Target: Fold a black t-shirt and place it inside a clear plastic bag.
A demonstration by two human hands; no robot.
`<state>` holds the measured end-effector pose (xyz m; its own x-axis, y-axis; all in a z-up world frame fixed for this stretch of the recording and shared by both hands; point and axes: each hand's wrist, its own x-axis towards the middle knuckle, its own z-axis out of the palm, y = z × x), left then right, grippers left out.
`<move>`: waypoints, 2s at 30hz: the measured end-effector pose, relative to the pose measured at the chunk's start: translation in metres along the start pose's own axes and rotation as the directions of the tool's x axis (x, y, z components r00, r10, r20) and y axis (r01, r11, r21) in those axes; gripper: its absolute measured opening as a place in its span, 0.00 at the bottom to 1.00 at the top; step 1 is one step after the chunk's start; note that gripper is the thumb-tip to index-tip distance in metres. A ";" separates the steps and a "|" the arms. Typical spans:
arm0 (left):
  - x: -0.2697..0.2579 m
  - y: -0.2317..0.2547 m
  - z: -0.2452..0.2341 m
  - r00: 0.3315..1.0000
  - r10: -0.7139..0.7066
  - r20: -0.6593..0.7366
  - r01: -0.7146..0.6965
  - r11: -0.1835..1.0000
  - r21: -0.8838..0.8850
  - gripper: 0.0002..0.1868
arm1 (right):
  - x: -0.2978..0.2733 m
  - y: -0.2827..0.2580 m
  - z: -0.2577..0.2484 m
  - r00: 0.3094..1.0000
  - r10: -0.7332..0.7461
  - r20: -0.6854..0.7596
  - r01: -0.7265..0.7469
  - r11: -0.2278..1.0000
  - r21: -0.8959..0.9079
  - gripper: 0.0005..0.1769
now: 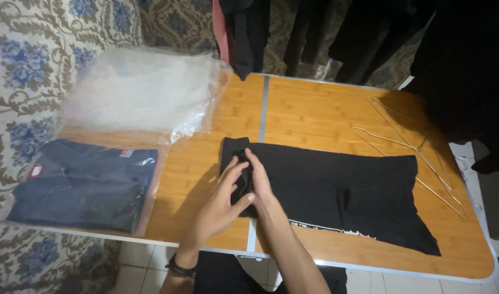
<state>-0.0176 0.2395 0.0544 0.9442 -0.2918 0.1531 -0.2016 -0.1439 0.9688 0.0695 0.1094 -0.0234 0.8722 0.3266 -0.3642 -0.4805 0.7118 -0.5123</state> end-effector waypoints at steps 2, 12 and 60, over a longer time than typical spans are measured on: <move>0.002 -0.004 -0.007 0.998 0.065 -0.006 -0.066 0.995 -0.080 0.35 | 0.021 0.005 -0.019 0.990 -0.139 0.013 0.139 0.981 -0.137 0.14; 0.088 -0.063 -0.062 0.978 0.150 -0.144 -0.027 0.779 0.627 0.22 | 0.009 0.008 -0.023 0.821 -0.548 0.158 0.333 0.236 -0.913 0.43; 0.107 -0.092 -0.055 0.926 0.359 0.114 -0.346 0.690 0.635 0.19 | -0.102 0.033 0.034 0.750 -0.477 0.458 0.114 -0.589 -0.800 0.35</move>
<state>0.1162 0.2735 -0.0075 0.7725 -0.4301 0.4671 -0.6313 -0.5992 0.4923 -0.0317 0.1210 0.0233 0.9255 0.1903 0.3274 0.3088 -0.8797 -0.3616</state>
